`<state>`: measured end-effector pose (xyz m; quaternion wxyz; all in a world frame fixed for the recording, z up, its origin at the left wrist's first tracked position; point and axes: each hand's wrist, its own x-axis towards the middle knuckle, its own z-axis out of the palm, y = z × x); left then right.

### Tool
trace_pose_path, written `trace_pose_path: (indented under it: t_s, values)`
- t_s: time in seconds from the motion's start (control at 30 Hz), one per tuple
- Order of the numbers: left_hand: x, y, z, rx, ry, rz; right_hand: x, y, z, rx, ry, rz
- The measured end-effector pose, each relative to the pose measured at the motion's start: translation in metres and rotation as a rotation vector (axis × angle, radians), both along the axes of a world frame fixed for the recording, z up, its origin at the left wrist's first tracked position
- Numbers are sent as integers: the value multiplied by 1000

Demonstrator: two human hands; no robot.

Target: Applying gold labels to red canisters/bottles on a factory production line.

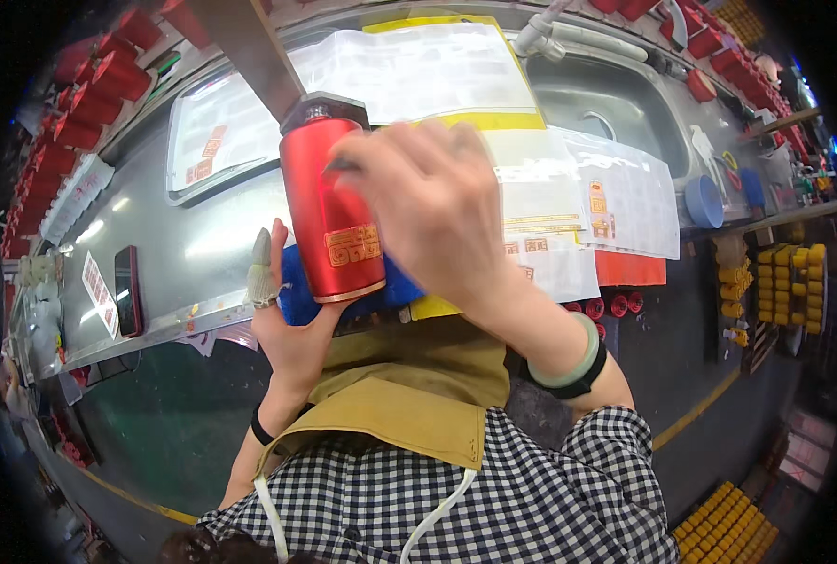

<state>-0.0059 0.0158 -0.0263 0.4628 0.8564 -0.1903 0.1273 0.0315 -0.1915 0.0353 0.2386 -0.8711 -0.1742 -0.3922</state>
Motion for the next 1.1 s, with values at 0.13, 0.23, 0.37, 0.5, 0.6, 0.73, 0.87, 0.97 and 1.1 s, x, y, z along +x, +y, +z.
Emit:
trace_pose_path:
  t_s: [0.13, 0.23, 0.37, 0.5, 0.6, 0.73, 0.87, 0.97, 1.1]
  values:
    - [7, -5, -13, -160, -3, -80, -20, 13, -7, 95, 182, 79]
    - [10, -9, 4, 212, -162, -32, -15, -13, -10, 340, 205, -89]
    - [6, -6, -13, 92, -143, -49, -39, -39, -17, 557, 330, -109]
    - [5, -3, -10, 2, -80, -87, -69, -69, -13, 588, 581, -280]
    - [6, -5, 9, 149, -151, -121, -80, -108, -6, 472, 528, -478]
    - [10, -13, 11, 128, -185, -170, -96, -123, -21, 10, 513, -408]
    - [11, -11, 4, -55, -90, -127, -135, -108, -25, -52, 872, -216]
    - [5, -3, 1, -120, 55, -52, -150, -94, -25, -108, 842, -205]
    - [19, 7, -4, -198, 99, -218, -140, -81, -15, 31, 783, -212]
